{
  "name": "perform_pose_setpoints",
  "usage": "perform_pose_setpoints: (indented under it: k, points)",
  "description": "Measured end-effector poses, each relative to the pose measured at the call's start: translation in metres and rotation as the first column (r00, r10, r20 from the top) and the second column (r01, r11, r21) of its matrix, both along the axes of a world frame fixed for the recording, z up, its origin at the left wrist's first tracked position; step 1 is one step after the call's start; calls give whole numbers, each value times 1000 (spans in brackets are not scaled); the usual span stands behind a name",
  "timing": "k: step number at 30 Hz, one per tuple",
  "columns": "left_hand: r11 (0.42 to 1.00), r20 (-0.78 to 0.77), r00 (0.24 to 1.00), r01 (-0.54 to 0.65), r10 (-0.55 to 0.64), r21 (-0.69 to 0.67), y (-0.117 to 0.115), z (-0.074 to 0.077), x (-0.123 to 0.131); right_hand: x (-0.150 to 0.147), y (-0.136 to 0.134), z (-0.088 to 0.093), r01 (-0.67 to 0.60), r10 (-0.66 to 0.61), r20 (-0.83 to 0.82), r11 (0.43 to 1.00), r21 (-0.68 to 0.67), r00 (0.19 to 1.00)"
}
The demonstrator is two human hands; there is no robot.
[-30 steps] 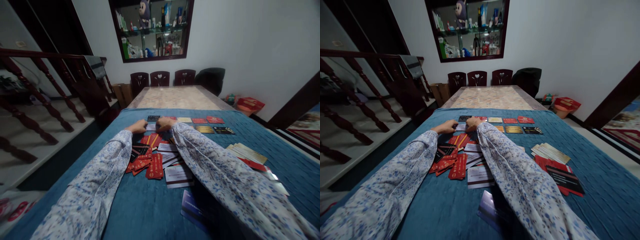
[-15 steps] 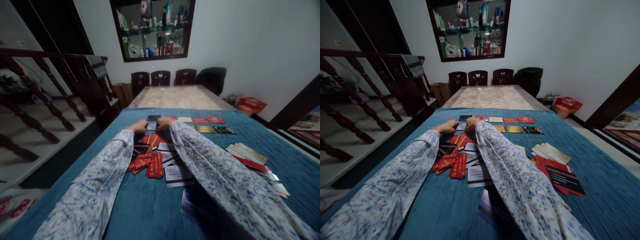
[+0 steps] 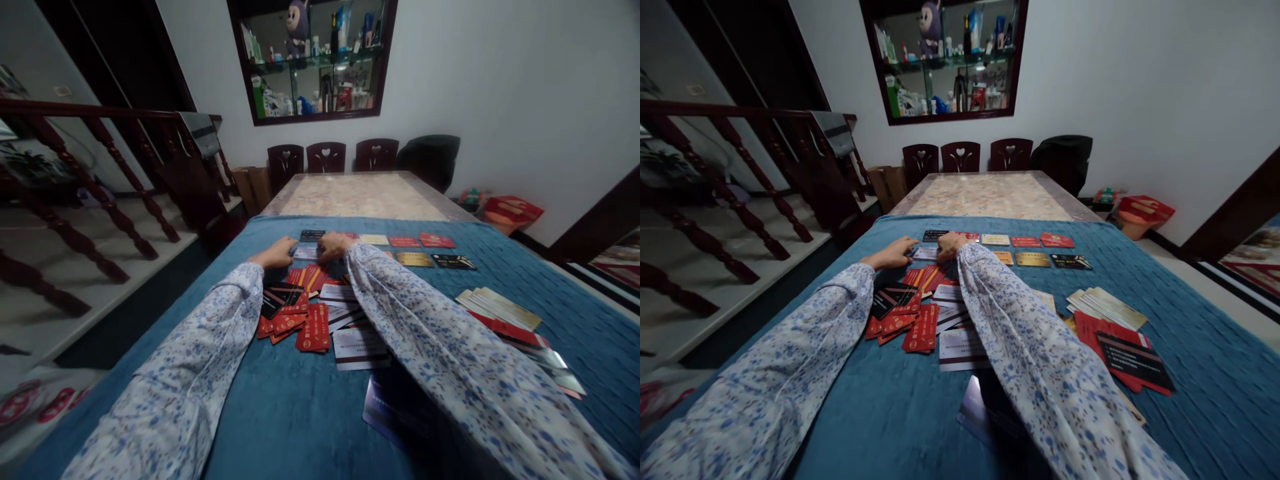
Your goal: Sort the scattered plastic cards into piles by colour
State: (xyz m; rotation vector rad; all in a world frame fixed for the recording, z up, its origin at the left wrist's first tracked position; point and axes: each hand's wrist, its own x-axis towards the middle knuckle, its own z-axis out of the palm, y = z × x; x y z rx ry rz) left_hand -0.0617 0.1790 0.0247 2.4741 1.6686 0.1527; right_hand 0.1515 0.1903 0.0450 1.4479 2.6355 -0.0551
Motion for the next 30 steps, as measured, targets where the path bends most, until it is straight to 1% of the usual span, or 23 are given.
perform_pose_setpoints:
  k: [4, 8, 13, 17, 22, 24, 27, 30]
  points:
    - [999, 28, 1000, -8, 7, 39, -12, 3, -15, 4, -3, 3, 15, -15, 1, 1000, 5, 1000]
    - [996, 40, 999, 0, -3, 84, -30, 6, -34, 5, -10, 8, -16, 17, -15, 997, 81, 1000]
    - [992, 70, 997, 6, -14, 124, -60, 5, -55, 2, -28, 15, -67, 76, -63, 988, 137, 995]
    - [992, 70, 998, -8, -1, 128, -88, 2, -65, -5, -46, 18, -121, 139, -100, 979, 165, 985]
    - [987, 55, 997, -57, 49, 152, -120, -4, -69, -16, -72, 22, -191, 209, -129, 971, 143, 969]
    - [981, 21, 995, -103, 101, 164, -131, -5, -67, -20, -82, 24, -217, 238, -144, 965, 144, 961]
    - [974, -41, 986, -155, 164, 166, -147, -2, -60, -27, -94, 22, -248, 269, -165, 959, 139, 949]
    - [971, -107, 973, -189, 206, 146, -162, 3, -47, -33, -102, 15, -276, 298, -190, 952, 132, 936]
